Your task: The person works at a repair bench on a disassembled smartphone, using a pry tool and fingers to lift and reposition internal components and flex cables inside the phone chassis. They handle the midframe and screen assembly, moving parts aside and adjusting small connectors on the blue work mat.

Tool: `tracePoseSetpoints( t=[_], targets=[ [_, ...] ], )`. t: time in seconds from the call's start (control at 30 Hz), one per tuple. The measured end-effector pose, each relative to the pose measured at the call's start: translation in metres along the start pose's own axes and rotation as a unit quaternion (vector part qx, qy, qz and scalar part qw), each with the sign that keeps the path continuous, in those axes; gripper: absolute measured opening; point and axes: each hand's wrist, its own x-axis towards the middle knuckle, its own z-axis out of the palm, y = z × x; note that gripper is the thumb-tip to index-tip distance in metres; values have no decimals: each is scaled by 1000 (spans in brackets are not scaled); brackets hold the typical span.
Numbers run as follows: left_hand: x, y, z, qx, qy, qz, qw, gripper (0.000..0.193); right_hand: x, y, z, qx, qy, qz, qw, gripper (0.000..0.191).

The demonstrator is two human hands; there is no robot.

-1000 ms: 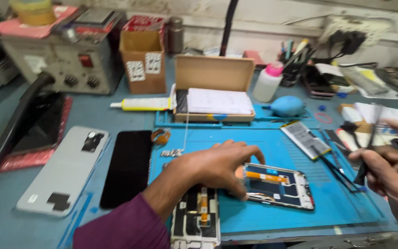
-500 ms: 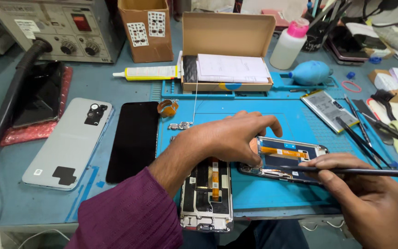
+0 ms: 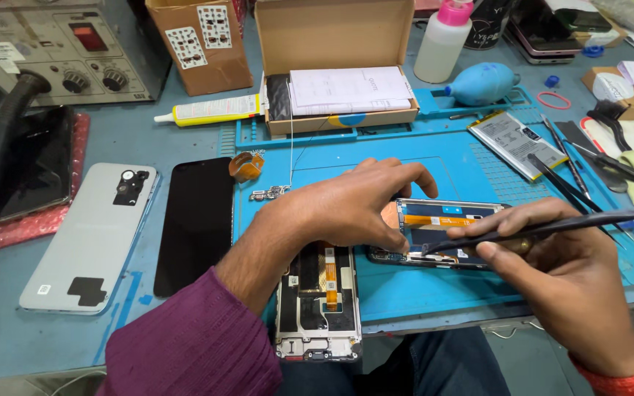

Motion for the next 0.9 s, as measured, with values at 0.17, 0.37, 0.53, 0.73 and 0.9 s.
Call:
tracePoseSetpoints(
  t=[0.17,0.37,0.53,0.73,0.9],
  targets=[
    [1,0,0,0,1,5,1000,77,1,2,2,21,2,14,1000,29],
    [3,-3,2,1,0,6,1000,78,8,5,0,18,-24,23,999,27],
    [3,-4,2,-1,1,13,1000,78,8,5,1,13,-29,26,999,26],
    [3,-2,2,-2,2,7,1000,77,6,6,3,14,-32,4,999,28],
    [3,-3,4,5,-2,0,1000,77,3,10,6,13,-29,3,999,28]
  ],
)
